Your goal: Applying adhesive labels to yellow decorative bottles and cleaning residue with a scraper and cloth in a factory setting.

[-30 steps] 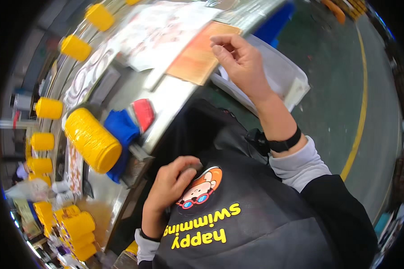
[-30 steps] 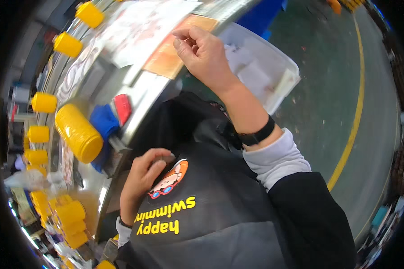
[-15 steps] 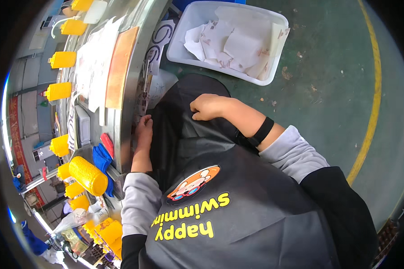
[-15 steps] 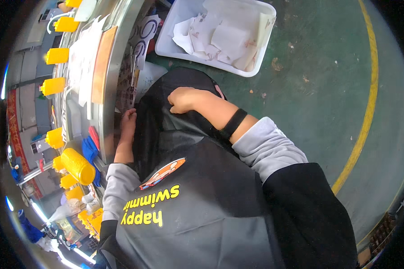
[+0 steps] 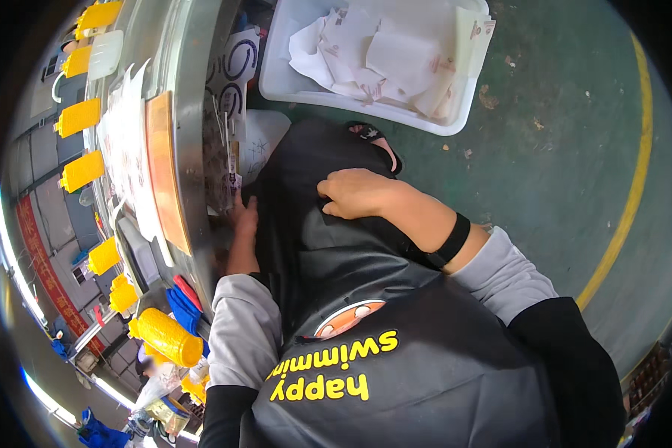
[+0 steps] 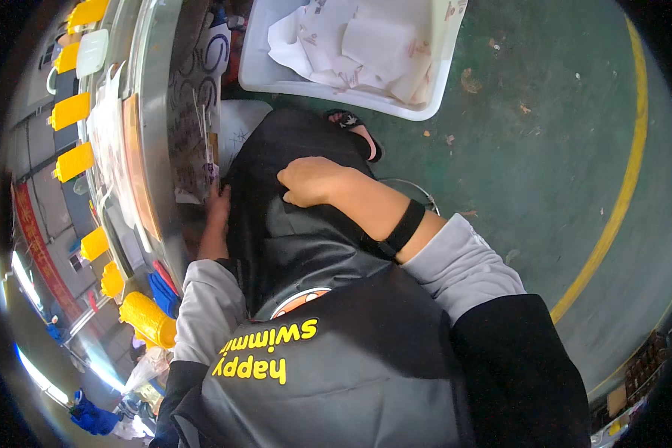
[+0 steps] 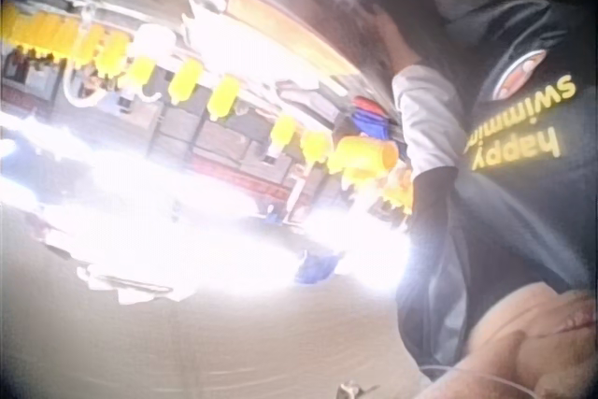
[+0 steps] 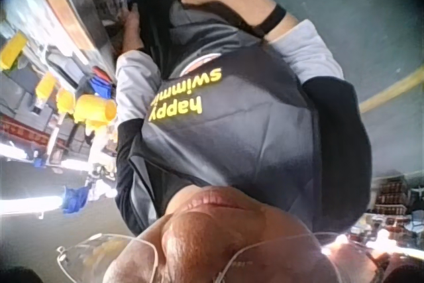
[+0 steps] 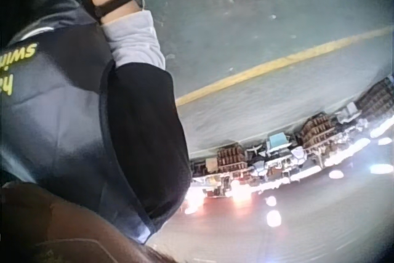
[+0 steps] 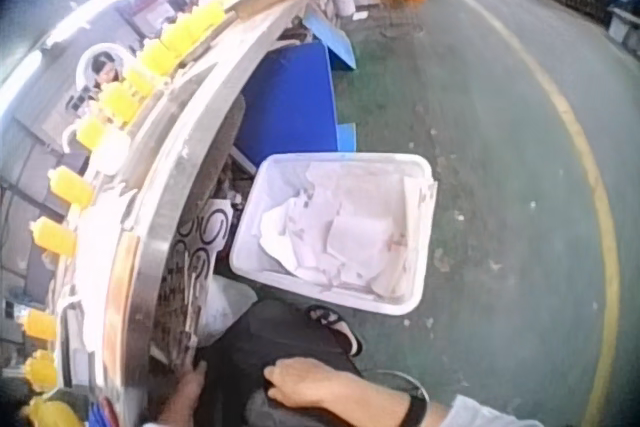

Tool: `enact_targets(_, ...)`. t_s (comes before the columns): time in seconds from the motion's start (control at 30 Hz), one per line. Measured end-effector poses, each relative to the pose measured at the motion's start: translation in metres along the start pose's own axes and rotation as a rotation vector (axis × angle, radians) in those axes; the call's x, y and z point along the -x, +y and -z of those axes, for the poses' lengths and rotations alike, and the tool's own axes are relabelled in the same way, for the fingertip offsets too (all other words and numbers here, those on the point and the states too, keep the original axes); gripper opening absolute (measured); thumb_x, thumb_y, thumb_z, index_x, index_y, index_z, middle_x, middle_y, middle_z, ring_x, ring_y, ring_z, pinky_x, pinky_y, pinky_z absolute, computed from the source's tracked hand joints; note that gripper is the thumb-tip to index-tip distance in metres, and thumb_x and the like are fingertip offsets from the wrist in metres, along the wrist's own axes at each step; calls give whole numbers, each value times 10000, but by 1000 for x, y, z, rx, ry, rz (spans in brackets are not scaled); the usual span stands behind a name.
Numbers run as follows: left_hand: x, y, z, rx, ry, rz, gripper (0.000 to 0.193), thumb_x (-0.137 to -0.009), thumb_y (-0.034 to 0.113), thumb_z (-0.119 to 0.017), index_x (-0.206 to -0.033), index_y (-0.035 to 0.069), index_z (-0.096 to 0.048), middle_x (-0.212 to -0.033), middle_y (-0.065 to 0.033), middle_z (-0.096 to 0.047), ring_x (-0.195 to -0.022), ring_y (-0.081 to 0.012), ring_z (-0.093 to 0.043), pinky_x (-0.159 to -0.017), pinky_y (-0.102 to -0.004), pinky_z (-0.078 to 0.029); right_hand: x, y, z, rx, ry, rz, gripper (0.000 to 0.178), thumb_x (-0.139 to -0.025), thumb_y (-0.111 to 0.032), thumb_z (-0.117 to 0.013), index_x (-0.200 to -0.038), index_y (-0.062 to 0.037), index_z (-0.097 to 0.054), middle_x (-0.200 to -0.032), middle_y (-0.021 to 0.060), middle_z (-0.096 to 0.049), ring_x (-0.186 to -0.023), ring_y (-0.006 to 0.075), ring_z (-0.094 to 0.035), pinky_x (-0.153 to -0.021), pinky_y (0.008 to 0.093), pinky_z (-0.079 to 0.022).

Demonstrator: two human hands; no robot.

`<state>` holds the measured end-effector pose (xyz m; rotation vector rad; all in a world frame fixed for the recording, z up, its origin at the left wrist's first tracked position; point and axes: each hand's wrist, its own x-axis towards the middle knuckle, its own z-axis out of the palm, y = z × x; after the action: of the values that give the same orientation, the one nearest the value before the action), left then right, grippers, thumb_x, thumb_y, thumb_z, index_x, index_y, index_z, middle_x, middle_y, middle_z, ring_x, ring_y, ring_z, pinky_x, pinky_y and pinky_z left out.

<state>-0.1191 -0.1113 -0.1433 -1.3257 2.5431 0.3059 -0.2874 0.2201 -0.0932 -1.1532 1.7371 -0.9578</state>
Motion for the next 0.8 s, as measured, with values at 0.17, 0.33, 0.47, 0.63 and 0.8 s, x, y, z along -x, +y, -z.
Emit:
enact_targets(0.17,-17,-6,0,-137,99,-60,570,-885,494,-509,-1402,281,-396,-1248,-292,-502,-1217,-420,-445,-1018,-473,-345,-3,10,6,-41,-33,-13,316,-853,-265,-596,-1054,-21,-604,-1020,169,-606,-1008,345,-572,-869,429,-458)
enact_targets(0.33,-19,50,5,-331,-35,118,564,-915,570,-368,-1422,323,-337,-1198,-274,-549,-1150,-448,-503,-962,-501,-385,-1,21,7,-47,-20,-44,323,-852,-267,-599,-1060,-21,-602,-1017,170,-606,-1005,342,-573,-865,423,-459)
enact_targets(0.47,-25,49,2,-100,-140,222,612,-931,535,-415,-1462,262,-285,-1389,-218,-426,-1269,-389,-417,-1026,-432,-333,-3,19,8,-76,7,-43,322,-827,-264,-614,-992,12,-623,-998,212,-620,-991,368,-584,-852,447,-467)
enact_targets(0.63,-34,14,-2,-215,42,127,573,-910,610,-341,-1425,363,-300,-1331,-240,-437,-1211,-439,-438,-982,-544,-358,-8,9,4,-59,6,-23,316,-828,-264,-613,-979,13,-630,-983,217,-623,-972,377,-591,-838,454,-474)
enact_targets(0.8,-31,69,-5,-372,67,174,602,-900,601,-374,-1424,313,-304,-1288,-253,-466,-1189,-428,-461,-981,-531,-363,1,19,3,-63,1,-81,316,-826,-264,-618,-983,10,-633,-980,215,-626,-978,376,-593,-844,451,-476)
